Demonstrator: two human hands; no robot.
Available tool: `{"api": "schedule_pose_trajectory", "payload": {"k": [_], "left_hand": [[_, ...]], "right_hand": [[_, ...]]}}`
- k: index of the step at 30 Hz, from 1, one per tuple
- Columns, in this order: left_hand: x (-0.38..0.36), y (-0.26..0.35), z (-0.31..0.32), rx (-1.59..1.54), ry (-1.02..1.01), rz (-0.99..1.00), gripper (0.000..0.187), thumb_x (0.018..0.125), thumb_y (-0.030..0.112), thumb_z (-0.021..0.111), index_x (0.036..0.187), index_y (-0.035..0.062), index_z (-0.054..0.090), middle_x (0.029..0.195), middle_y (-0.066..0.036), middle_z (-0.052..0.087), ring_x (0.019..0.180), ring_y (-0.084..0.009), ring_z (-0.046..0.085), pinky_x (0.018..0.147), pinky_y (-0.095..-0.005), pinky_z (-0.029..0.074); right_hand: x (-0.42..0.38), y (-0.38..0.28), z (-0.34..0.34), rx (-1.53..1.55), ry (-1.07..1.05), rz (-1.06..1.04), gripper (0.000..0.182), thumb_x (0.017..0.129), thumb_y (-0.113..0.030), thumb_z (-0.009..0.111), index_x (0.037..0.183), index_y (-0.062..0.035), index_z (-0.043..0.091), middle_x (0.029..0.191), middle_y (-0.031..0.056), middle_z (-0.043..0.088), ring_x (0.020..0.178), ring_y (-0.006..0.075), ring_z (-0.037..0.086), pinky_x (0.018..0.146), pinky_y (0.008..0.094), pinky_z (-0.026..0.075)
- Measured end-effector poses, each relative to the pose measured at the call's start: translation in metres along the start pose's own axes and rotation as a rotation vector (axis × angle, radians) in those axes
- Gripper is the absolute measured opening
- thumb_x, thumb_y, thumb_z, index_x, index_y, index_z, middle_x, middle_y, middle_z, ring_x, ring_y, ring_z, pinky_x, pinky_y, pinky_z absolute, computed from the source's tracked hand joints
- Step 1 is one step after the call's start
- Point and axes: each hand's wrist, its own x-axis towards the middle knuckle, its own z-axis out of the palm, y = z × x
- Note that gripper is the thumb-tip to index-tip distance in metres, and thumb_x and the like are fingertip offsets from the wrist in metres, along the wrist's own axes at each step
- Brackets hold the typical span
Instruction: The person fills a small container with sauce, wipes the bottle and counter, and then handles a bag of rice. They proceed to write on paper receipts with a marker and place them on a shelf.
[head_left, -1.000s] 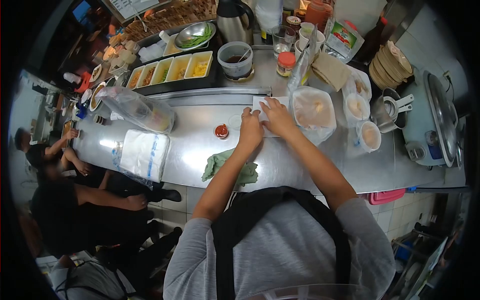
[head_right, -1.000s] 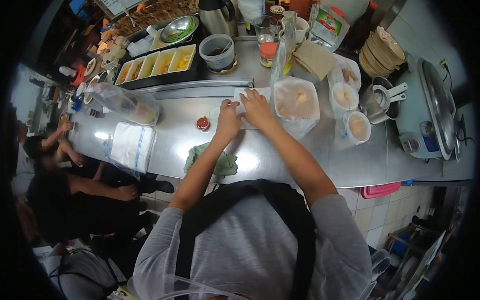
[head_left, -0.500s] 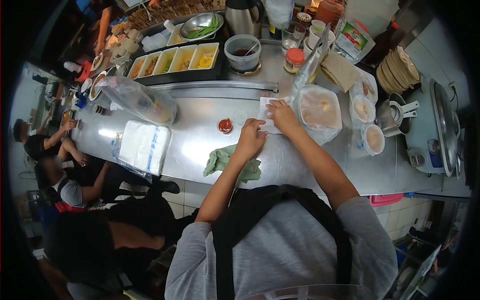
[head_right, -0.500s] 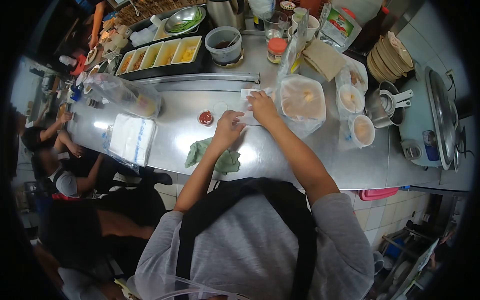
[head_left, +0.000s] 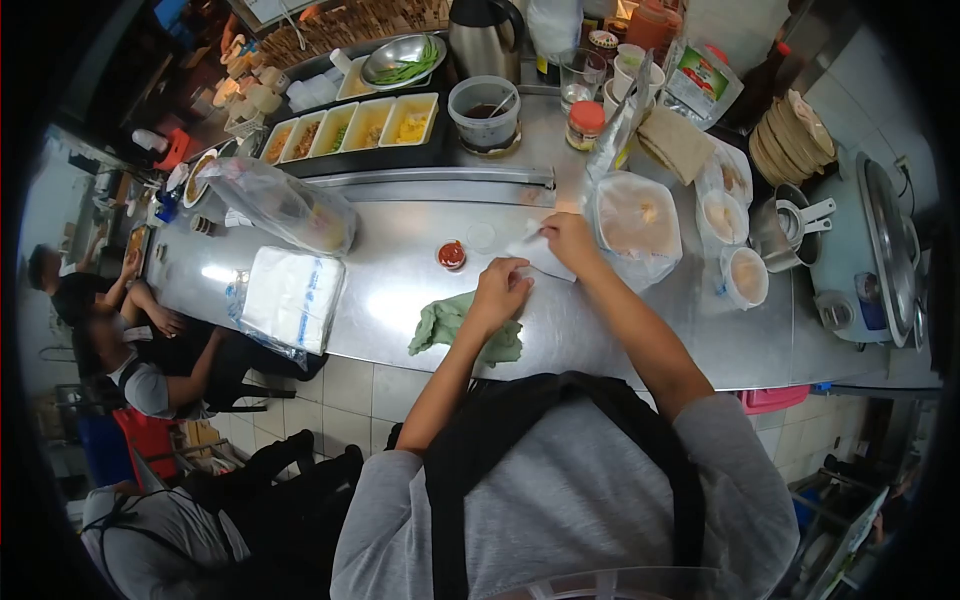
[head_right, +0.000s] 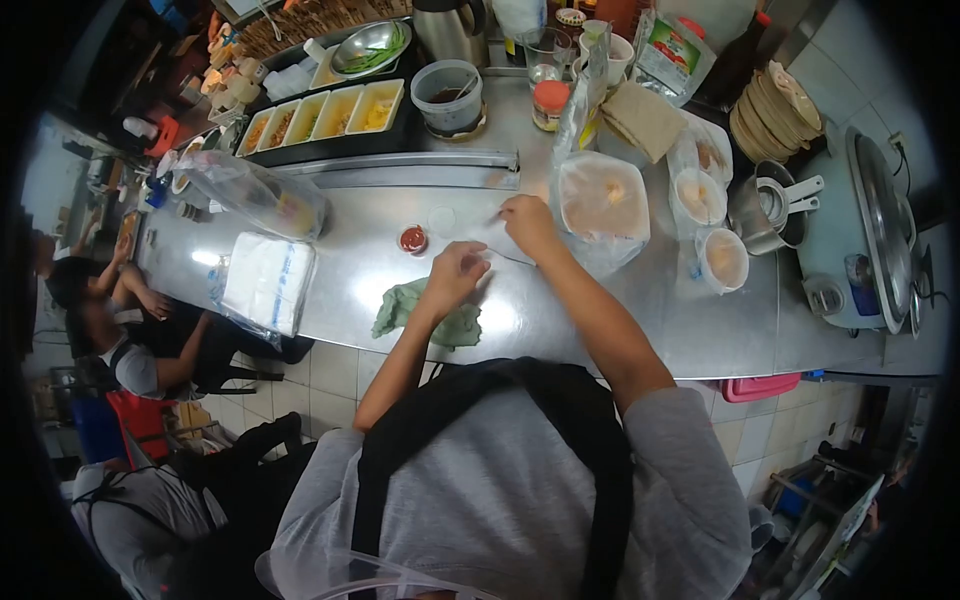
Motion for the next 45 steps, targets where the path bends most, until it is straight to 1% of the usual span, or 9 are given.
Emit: {"api": "schedule_pose_trajectory", "payload": {"k": [4,8,17,28,32,37,39,42,45], "left_hand": [[-0.005,0.019,-0.013,-0.325,-0.316,-0.197,0.027,0.08,0.015,0.061,0.101,-0.002,0.058,0.092,-0.009,0.058,0.077,-0.0149,0.058,0.069,-0.0268,0.048],[0.001,0.032,0.014,-0.661,-0.614,-0.269,0.031,0.085,0.018,0.057,0.108,-0.0022,0.054,0.092,-0.006,0.057,0.076,-0.0112,0.057,0.067,-0.0248,0.048],[0.019,0.053,0.035,-0.914,0.125,-0.105,0.057,0.079,0.003,0.062,0.128,-0.0032,0.032,0.107,-0.012,0.053,0.093,-0.0145,0.054,0.079,-0.025,0.045],[-0.002,0.039,0.017,-0.657,0.081,-0.131,0.051,0.074,-0.004,0.063,0.12,-0.0019,0.041,0.099,-0.01,0.058,0.083,-0.0093,0.055,0.07,-0.019,0.045],[-0.027,0.007,0.025,-0.623,0.052,-0.301,0.047,0.075,-0.006,0.059,0.118,0.0004,0.043,0.097,-0.008,0.057,0.078,-0.0076,0.053,0.07,-0.0184,0.045],[-0.033,0.009,0.01,-0.728,0.236,-0.199,0.043,0.078,-0.002,0.058,0.118,0.0019,0.044,0.099,-0.007,0.053,0.085,-0.0106,0.053,0.076,-0.0217,0.044],[-0.039,0.003,-0.006,-0.703,0.204,-0.209,0.037,0.081,0.001,0.057,0.116,0.0014,0.046,0.099,-0.007,0.052,0.088,-0.0108,0.052,0.079,-0.0224,0.044],[-0.053,0.015,-0.022,-0.622,0.18,-0.226,0.032,0.082,0.001,0.056,0.113,0.0001,0.048,0.098,-0.006,0.053,0.087,-0.0105,0.052,0.079,-0.0222,0.044],[-0.067,0.01,-0.024,-0.702,0.172,-0.261,0.028,0.083,0.001,0.055,0.11,-0.0012,0.05,0.097,-0.007,0.055,0.088,-0.0105,0.053,0.079,-0.0222,0.044]], "right_hand": [[0.008,0.012,-0.041,1.229,0.052,0.777,0.013,0.082,-0.006,0.053,0.092,-0.0036,0.06,0.082,0.0064,0.061,0.08,0.017,0.06,0.065,0.0305,0.049],[0.002,0.018,-0.049,1.746,0.181,0.764,0.027,0.083,-0.004,0.051,0.11,-0.0033,0.051,0.094,0.0062,0.06,0.084,0.0176,0.059,0.071,0.0289,0.05],[-0.037,-0.009,-0.051,2.04,0.202,0.738,0.026,0.087,-0.015,0.041,0.107,-0.0019,0.051,0.104,0.0097,0.058,0.094,0.0192,0.056,0.085,0.0369,0.044],[-0.049,-0.034,-0.07,1.471,-0.272,0.413,0.039,0.076,0.003,0.055,0.114,-0.0056,0.053,0.101,0.0062,0.059,0.089,0.0136,0.058,0.079,0.0269,0.048],[-0.071,-0.039,-0.06,1.411,-0.561,0.572,0.035,0.077,-0.003,0.06,0.112,-0.0033,0.055,0.1,0.007,0.059,0.087,0.0135,0.059,0.074,0.0251,0.051],[-0.022,-0.013,-0.035,1.002,-0.167,0.539,0.022,0.076,-0.004,0.062,0.098,-0.0007,0.062,0.097,0.0092,0.06,0.076,0.0143,0.061,0.066,0.0242,0.051],[0.005,-0.016,-0.036,0.463,0.115,0.155,0.024,0.073,0.001,0.059,0.097,-0.0006,0.063,0.098,0.0117,0.06,0.082,0.0215,0.06,0.072,0.0275,0.049],[0.008,0.004,-0.001,0.021,-0.084,-0.291,0.027,0.07,0.003,0.054,0.096,-0.0007,0.062,0.101,0.0138,0.059,0.094,0.0277,0.055,0.083,0.0315,0.045],[0.003,0.006,0.004,0.016,-0.113,-0.242,0.027,0.069,0.004,0.051,0.092,-0.0006,0.063,0.101,0.0142,0.059,0.101,0.0275,0.051,0.086,0.0347,0.042]]}}
